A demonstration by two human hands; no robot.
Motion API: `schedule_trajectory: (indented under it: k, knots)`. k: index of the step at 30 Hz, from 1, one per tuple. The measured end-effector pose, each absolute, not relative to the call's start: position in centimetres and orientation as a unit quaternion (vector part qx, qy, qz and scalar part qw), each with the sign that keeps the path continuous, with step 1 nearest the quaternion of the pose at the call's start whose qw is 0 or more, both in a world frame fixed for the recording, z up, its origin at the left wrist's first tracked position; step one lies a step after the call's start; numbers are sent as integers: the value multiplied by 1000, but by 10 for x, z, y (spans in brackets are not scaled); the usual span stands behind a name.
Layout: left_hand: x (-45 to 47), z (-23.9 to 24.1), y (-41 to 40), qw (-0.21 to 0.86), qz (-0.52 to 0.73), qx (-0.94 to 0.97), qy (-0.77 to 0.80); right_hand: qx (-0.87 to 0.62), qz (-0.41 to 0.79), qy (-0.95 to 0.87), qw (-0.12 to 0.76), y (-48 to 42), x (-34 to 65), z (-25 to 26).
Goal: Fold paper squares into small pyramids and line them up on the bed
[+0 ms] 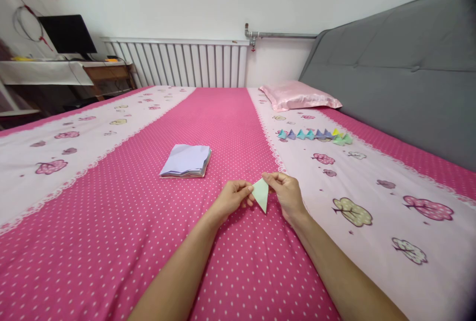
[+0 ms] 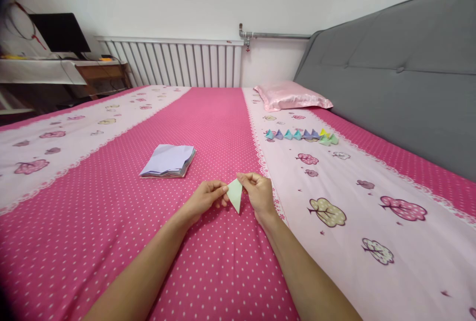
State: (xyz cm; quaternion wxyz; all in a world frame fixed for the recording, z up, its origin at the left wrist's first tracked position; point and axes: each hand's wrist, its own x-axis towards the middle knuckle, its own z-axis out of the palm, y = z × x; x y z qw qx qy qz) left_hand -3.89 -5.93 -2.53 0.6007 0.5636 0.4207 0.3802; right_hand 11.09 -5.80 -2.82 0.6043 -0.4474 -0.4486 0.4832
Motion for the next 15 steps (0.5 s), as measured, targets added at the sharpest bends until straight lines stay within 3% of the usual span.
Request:
schedule_trajectory:
  k: [15]
  knots:
    - [-43,-28,-54,589,499,498,396,-347,538,-562,524,-64,110,-22]
